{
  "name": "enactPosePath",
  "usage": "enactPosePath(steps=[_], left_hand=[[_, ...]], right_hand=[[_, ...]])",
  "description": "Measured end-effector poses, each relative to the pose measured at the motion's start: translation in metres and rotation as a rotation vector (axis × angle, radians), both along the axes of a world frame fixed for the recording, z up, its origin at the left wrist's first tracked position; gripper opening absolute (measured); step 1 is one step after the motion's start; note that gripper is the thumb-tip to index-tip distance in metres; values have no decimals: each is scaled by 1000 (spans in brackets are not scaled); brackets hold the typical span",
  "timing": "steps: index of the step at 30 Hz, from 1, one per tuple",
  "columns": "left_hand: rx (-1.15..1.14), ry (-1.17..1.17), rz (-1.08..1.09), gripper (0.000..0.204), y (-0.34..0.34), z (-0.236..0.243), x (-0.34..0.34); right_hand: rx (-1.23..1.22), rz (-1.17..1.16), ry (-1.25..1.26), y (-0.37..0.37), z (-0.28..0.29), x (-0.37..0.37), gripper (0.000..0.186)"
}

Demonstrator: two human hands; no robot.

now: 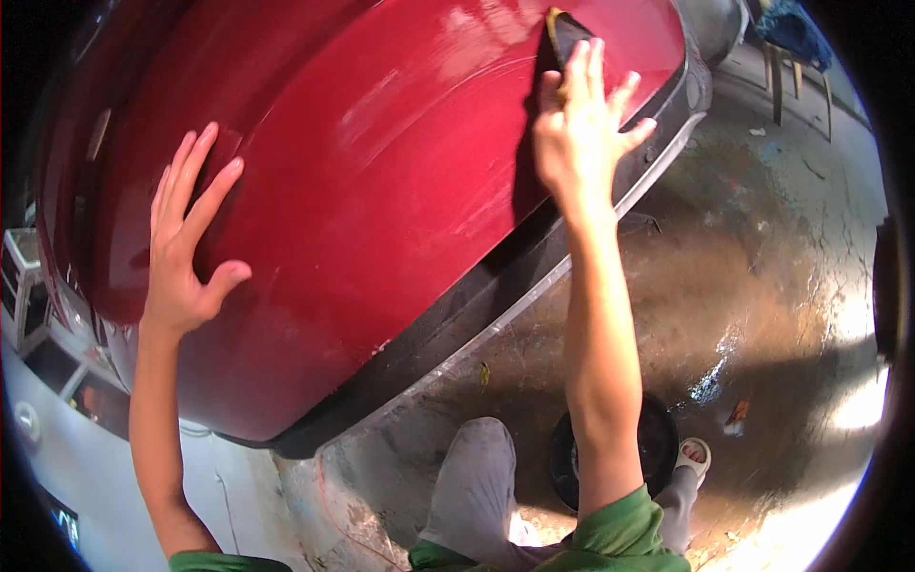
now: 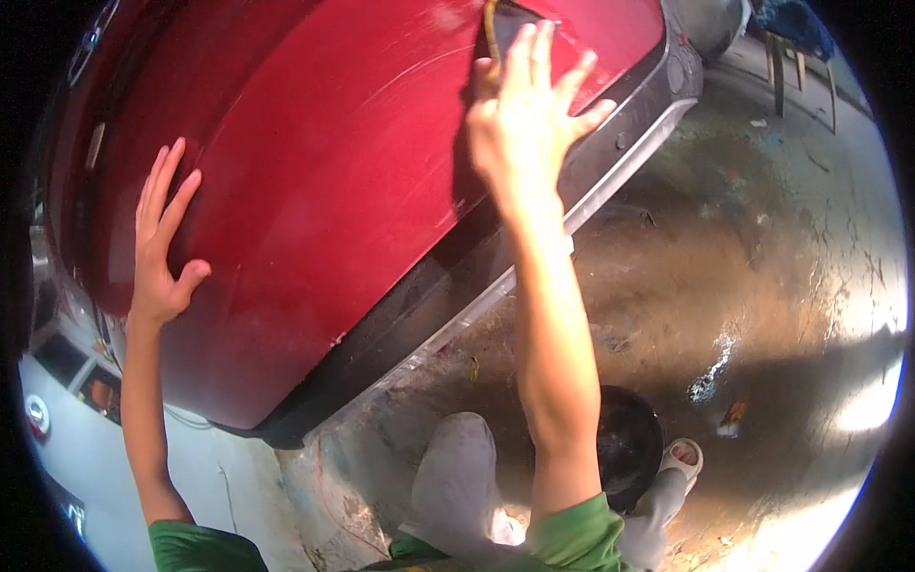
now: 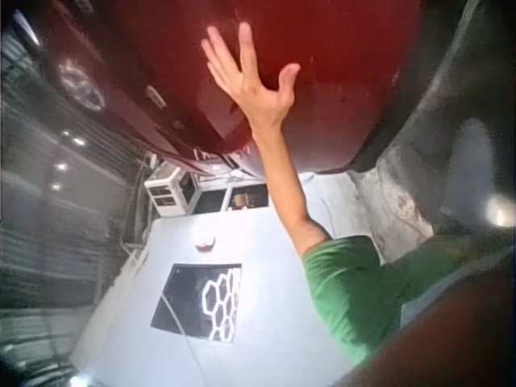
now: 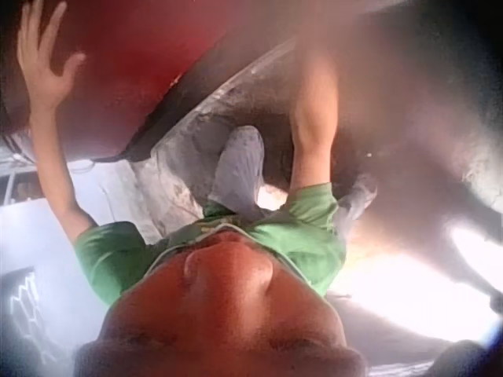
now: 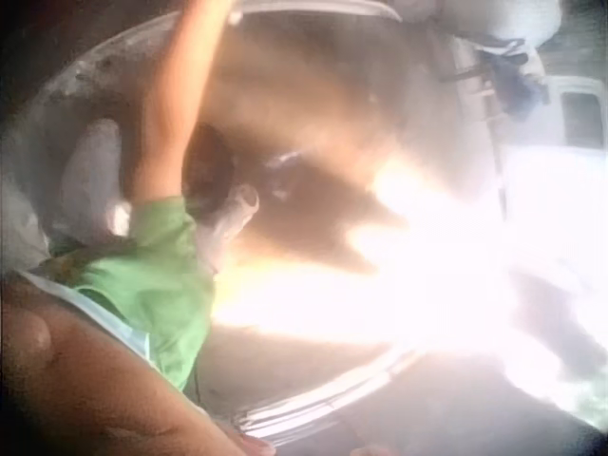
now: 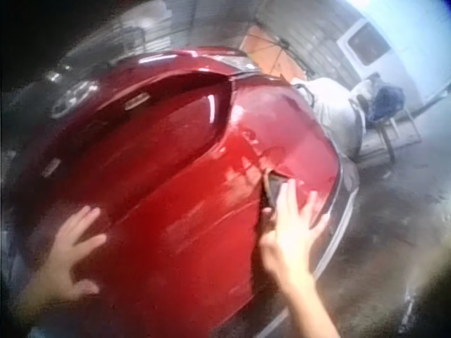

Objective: The person sands a red car bumper with a piece of sandpaper and water from a bucket, then wipes the area with a cloth and continues sanding.

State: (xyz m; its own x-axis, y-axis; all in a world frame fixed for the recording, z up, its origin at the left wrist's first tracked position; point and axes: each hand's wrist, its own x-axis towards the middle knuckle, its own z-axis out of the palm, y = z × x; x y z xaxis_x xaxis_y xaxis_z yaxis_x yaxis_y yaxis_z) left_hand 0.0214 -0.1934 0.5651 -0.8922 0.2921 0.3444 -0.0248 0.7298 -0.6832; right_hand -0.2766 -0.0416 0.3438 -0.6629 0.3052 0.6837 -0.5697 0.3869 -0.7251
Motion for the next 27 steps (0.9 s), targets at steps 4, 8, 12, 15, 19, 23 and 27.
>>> enactPosePath(steps=[4, 8, 12, 15, 19, 23, 27], left_hand=[[-66, 15, 2, 86, -7, 8, 13], [-28, -10, -44, 87, -19, -3, 5], [-97, -30, -3, 89, -17, 7, 16], [-93, -25, -8, 89, -5, 3, 10], [-173, 4, 74, 88, -12, 4, 20], [-105, -1, 42, 84, -10, -3, 14], [-148, 8, 19, 84, -7, -1, 11]], right_hand=[[155, 250, 127, -41, 20, 138, 79], [329, 378, 442, -107, -45, 260, 75], [257, 273, 71, -33, -21, 136, 77], [75, 13, -48, 3, -41, 24, 66], [85, 256, -53, -38, -34, 147, 77], [213, 373, 39, -52, -67, 190, 88], [-62, 43, -27, 12, -43, 5, 59]])
